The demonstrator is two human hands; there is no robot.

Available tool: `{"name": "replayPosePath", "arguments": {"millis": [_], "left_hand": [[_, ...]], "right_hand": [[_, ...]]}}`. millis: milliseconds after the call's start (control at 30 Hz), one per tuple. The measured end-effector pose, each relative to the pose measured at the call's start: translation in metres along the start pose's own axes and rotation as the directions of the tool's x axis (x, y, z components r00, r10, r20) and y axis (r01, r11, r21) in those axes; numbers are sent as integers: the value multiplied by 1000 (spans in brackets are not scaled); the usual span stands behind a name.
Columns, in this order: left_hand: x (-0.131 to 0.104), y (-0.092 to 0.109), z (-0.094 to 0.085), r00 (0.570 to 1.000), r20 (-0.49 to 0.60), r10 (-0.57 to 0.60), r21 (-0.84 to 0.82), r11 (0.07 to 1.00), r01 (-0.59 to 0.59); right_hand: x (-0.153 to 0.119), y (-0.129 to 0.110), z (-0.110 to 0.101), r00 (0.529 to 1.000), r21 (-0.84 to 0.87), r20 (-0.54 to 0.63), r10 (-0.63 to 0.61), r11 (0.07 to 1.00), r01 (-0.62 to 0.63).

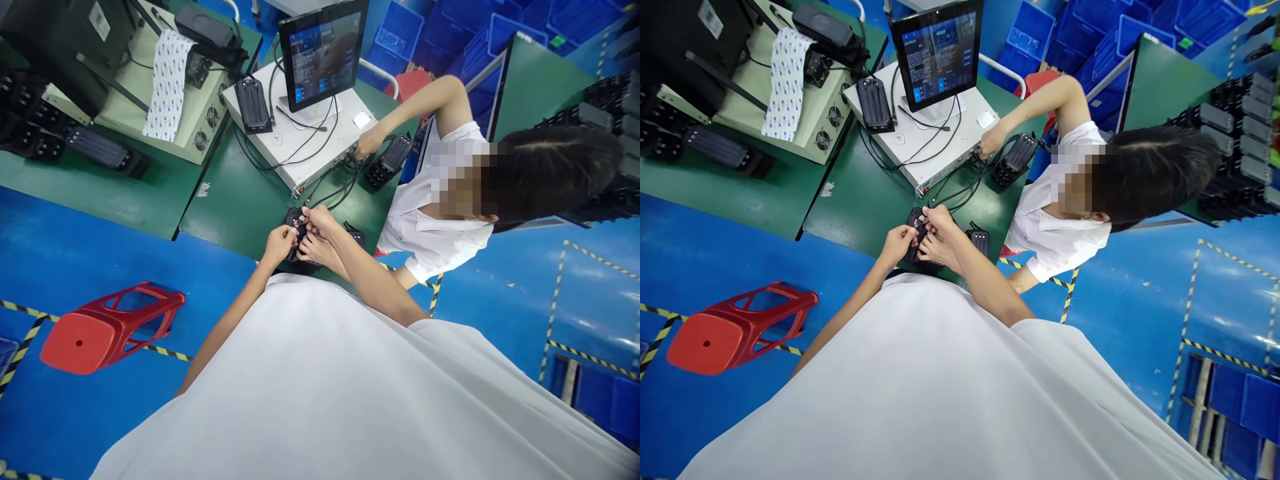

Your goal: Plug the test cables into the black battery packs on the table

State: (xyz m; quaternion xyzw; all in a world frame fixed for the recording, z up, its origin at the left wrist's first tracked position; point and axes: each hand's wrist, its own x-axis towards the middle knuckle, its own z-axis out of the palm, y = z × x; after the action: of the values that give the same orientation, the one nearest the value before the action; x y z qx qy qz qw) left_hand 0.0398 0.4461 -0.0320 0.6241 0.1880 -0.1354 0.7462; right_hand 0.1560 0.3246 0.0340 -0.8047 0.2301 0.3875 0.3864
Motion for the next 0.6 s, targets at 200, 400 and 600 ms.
{"name": "replayPosePath", "arguments": {"millis": [200, 400, 600], "left_hand": [[1, -2, 1, 1000, 17, -15, -2, 1000, 15], [0, -4, 3, 999, 28, -17, 13, 1000, 17], [0, -6, 2, 1000, 6, 14, 74, 997, -15]], "right_hand": [[-2, 2, 1, 998, 36, 9, 57, 998, -57], [-4, 2, -1, 999, -75, -15, 35, 996, -36], [-7, -1, -2, 1000, -147, -11, 2, 989, -3]]}}
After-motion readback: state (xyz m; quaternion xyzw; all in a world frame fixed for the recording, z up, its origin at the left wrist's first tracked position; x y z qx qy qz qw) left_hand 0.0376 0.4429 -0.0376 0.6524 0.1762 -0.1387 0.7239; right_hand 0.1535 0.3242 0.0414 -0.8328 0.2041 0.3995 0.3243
